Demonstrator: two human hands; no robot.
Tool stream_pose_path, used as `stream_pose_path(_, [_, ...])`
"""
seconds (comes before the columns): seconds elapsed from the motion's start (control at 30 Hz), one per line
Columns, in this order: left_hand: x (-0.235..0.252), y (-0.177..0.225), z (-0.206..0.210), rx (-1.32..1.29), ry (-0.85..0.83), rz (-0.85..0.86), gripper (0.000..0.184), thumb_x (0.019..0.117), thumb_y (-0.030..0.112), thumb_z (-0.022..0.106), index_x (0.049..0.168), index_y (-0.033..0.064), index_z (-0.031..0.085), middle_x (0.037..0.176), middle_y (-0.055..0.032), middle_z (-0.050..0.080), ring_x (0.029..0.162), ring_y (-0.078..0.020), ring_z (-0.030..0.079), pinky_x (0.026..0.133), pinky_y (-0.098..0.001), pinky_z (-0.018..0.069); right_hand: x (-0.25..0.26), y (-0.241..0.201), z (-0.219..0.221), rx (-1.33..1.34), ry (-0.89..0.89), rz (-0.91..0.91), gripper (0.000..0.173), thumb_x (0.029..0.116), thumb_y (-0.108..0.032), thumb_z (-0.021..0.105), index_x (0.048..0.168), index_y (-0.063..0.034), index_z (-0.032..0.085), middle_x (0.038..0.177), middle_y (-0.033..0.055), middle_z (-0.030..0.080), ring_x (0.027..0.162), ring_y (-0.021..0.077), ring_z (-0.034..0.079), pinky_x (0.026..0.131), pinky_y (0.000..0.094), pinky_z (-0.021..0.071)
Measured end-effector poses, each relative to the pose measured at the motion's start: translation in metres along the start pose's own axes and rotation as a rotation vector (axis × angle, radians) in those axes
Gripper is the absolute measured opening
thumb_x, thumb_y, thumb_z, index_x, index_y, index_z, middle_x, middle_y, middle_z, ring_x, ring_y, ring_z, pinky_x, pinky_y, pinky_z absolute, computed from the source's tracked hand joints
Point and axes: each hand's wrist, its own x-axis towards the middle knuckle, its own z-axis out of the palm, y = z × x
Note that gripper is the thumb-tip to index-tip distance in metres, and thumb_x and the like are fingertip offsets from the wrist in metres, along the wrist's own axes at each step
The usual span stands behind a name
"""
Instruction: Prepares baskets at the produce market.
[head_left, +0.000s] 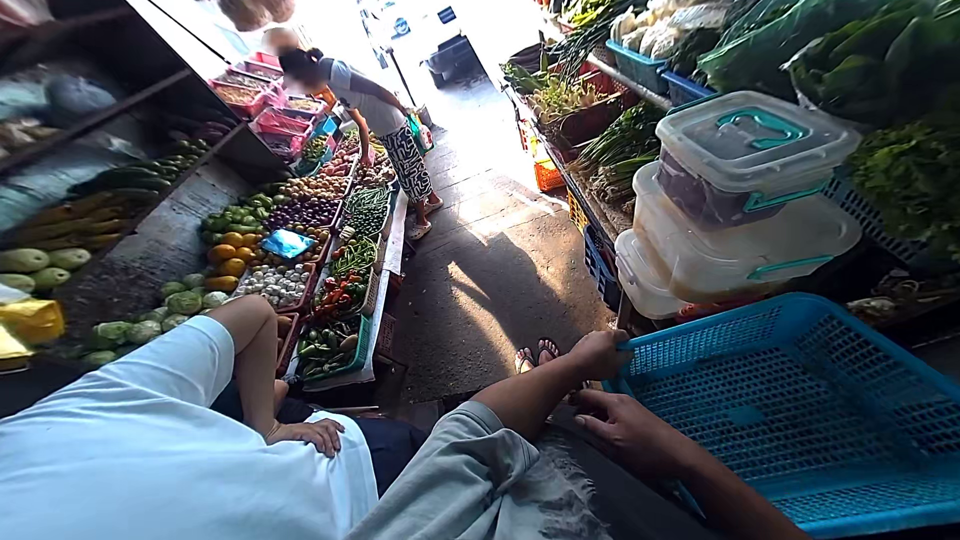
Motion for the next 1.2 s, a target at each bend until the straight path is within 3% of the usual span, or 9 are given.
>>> stream_pose_path(0.2, [0.001, -0.02, 0.002, 0.074, -0.04, -0.023, 0.025, 0.1015, 0.018, 0.059, 0.118, 0.0016, 0.066, 0.112, -0.0188, 0.071, 0.108, -0.0328, 0.069, 0.094, -0.0575, 0.0539, 0.002, 0.005, -0.001, -0.161, -0.018, 0.095, 0.044, 0.1026, -0.045, 0.057, 0.136, -0.0175, 0.064, 0.12, 0.0034, 0.074, 0.111, 0.0192, 0.071, 0.103, 0.0473, 0.0543])
stream_pose_path(0.33, [0.0, -0.023, 0.01, 0.135, -0.122, -0.112, 0.026, 0.0997, 0.019, 0.06, 0.121, 0.0042, 0.067, 0.115, -0.0183, 0.071, 0.112, -0.0342, 0.068, 0.095, -0.0598, 0.0528, 0.003, 0.008, 0.001, -0.289, -0.191, 0.229, 0.055, 0.1042, -0.05, 0.053, 0.145, -0.013, 0.057, 0.135, 0.0126, 0.067, 0.127, 0.0294, 0.063, 0.111, 0.0552, 0.0462])
stream_pose_path(0.87, [0.006, -0.037, 0.012, 0.129, -0.186, -0.181, 0.028, 0.0961, 0.026, 0.067, 0.113, 0.0038, 0.069, 0.109, -0.0185, 0.071, 0.106, -0.0353, 0.068, 0.09, -0.0618, 0.0526, 0.005, 0.013, 0.004, -0.317, -0.205, 0.24, 0.055, 0.1037, -0.052, 0.051, 0.143, -0.0141, 0.058, 0.134, 0.0108, 0.067, 0.127, 0.0278, 0.063, 0.111, 0.0541, 0.0468])
stream_pose_path(1.07, [0.009, -0.039, 0.015, 0.146, -0.252, -0.194, 0.033, 0.0972, 0.027, 0.067, 0.118, 0.0017, 0.066, 0.112, -0.0202, 0.07, 0.106, -0.0353, 0.068, 0.092, -0.0602, 0.0528, 0.003, 0.01, 0.002, -0.318, -0.206, 0.25, 0.054, 0.1038, -0.051, 0.051, 0.144, -0.015, 0.058, 0.134, 0.01, 0.067, 0.127, 0.0274, 0.063, 0.111, 0.0539, 0.0467])
stream_pose_path(1.2, [0.008, -0.026, 0.012, 0.188, -0.272, -0.158, 0.031, 0.0951, 0.031, 0.069, 0.107, 0.002, 0.069, 0.101, -0.0178, 0.071, 0.098, -0.0331, 0.068, 0.086, -0.0582, 0.0536, 0.004, 0.011, 0.002, -0.314, -0.2, 0.251, 0.055, 0.1037, -0.052, 0.05, 0.144, -0.0148, 0.058, 0.134, 0.0101, 0.068, 0.127, 0.0275, 0.063, 0.111, 0.0541, 0.0466])
